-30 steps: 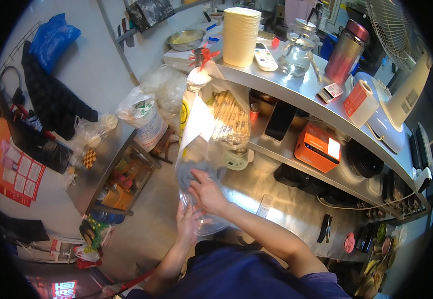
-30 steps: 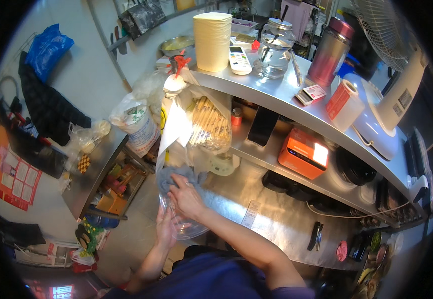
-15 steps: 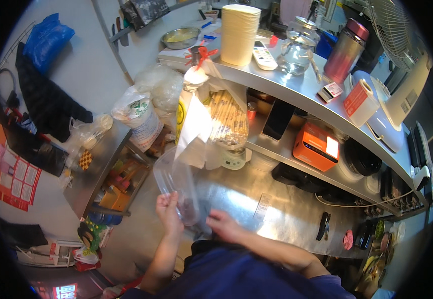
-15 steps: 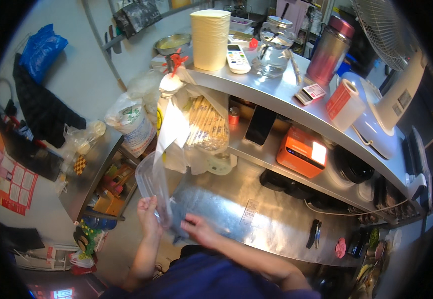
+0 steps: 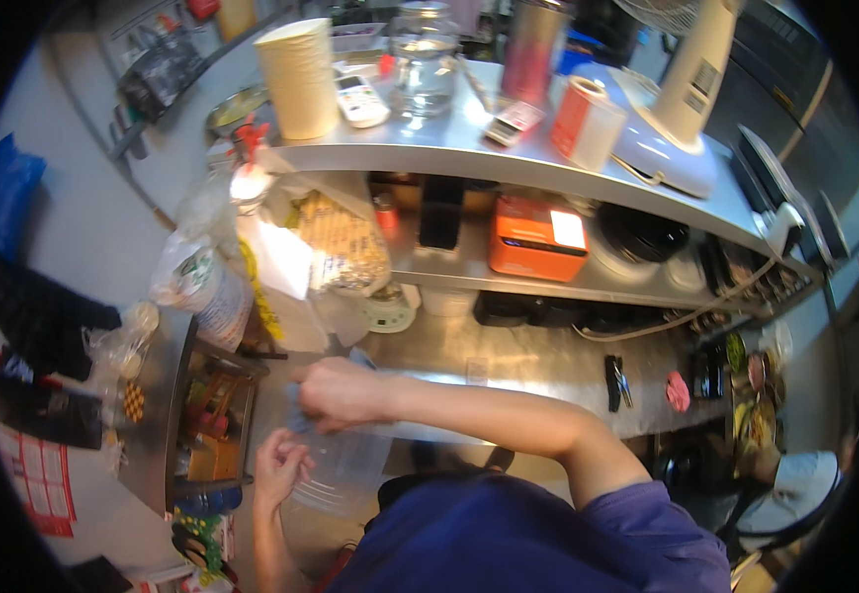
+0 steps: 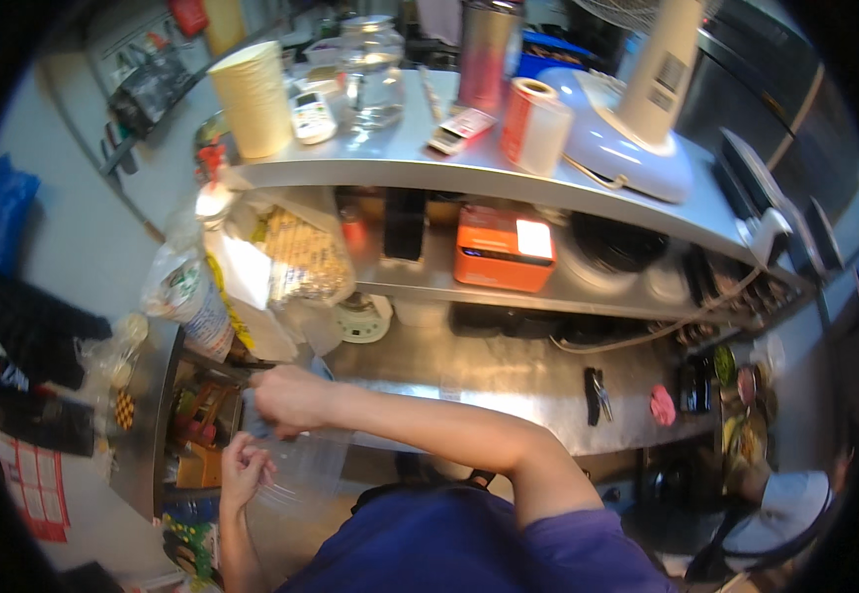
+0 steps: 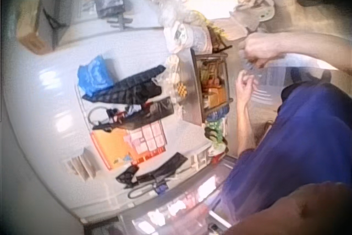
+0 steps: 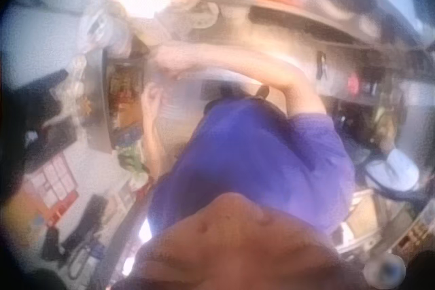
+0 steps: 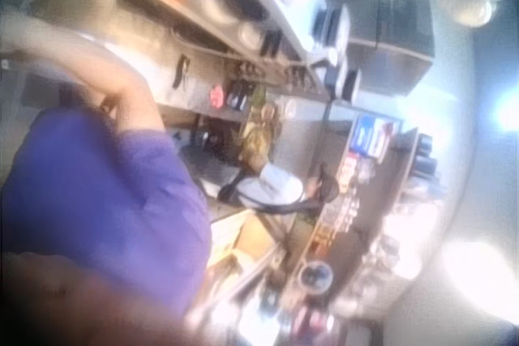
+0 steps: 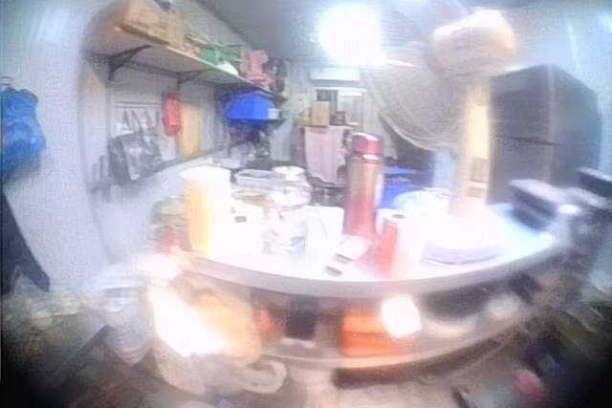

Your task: The person assembles bento-style meal boxes by scooping rice and various toppings from a refrigerated display into black containers. They then place the filled containers into plastic bags, add chopsticks, and seal the bags for takeaway.

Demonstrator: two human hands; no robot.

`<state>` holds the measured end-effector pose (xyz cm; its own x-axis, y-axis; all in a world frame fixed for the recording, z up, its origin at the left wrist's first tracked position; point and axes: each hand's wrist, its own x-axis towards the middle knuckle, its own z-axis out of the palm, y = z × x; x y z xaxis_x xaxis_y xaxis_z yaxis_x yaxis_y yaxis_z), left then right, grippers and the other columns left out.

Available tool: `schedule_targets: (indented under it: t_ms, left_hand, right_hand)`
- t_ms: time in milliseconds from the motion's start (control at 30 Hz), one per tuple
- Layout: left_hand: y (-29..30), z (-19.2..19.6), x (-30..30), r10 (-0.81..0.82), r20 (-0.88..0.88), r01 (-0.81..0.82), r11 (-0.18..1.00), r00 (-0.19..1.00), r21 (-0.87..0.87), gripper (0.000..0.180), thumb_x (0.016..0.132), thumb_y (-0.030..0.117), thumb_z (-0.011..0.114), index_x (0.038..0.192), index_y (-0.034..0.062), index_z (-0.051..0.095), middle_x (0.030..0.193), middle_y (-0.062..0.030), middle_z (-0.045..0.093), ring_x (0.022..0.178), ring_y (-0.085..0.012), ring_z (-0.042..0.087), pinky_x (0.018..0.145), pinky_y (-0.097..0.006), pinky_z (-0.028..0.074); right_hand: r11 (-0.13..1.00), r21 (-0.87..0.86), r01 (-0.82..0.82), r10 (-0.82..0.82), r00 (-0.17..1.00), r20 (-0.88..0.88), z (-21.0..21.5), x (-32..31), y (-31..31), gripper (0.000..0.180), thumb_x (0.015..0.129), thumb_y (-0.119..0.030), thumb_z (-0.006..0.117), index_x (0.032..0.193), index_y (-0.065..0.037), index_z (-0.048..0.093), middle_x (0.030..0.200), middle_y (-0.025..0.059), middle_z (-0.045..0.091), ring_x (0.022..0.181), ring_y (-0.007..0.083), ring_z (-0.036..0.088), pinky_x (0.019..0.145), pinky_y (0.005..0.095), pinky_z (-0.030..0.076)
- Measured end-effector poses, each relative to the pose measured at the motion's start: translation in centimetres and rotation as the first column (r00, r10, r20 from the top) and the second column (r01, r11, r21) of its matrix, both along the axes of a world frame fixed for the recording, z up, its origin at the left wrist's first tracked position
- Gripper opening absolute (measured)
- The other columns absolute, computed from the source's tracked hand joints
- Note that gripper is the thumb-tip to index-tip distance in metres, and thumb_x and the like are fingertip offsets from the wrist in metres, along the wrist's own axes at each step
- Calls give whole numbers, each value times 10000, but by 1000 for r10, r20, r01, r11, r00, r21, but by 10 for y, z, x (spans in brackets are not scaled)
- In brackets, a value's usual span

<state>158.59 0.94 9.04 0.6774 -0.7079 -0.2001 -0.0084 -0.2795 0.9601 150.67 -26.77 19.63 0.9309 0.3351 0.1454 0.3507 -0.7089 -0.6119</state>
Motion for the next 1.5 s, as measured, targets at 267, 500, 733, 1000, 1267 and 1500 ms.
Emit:
schedule_targets:
  t_ms: [267,500,733,1000,1267,1500]
  left_hand:
    - [-34,-5,-48,508,-20,-464,771,861,-435,210,1017,143,626,1183,47,540,714,-33,591,532,-116,550,473,-235,442]
    - [-95,-14,-63,710,-252,-718,488,657,-496,215,1049,201,566,1223,92,502,898,-55,578,733,-120,561,623,-254,445]
    - [-115,-61,-68,-92,-548,27,992,831,-125,546,1011,162,602,1478,85,329,1219,-212,640,987,-288,708,675,-396,626]
    - [-282,-150,-81,-162,-368,168,986,916,-18,406,1016,105,562,1392,8,442,966,-179,700,675,-279,699,570,-384,607]
    - [-424,-160,-27,325,-527,-284,945,785,160,454,998,399,621,1164,-22,577,1096,-212,659,790,-276,688,569,-421,590]
    - [-439,-155,-125,-89,905,59,996,416,71,453,861,182,725,1220,-41,562,1278,-213,600,1184,-401,563,1068,-489,421]
  right_hand:
    - [588,620,519,-752,632,185,-41,-29,20,287,698,-168,888,741,-11,651,903,133,637,783,367,648,665,442,503]
    - [504,625,596,-743,669,-38,-90,-72,47,296,723,-120,844,807,-16,579,858,138,618,786,353,623,701,420,486]
    - [76,460,884,-916,245,-319,-176,-165,3,304,787,-214,847,844,-14,624,783,152,656,714,238,625,674,364,507]
    - [-236,450,861,-938,-81,-338,-205,-265,-29,311,816,-246,852,876,9,683,797,132,709,726,188,636,709,334,515]
    - [-533,266,803,-829,-432,-357,-210,-425,-21,297,790,-220,866,814,5,674,759,78,688,742,137,594,716,312,493]
    - [-739,231,633,-661,-617,-427,-237,-509,-12,287,771,-202,870,809,2,671,757,80,684,737,142,587,721,322,495]
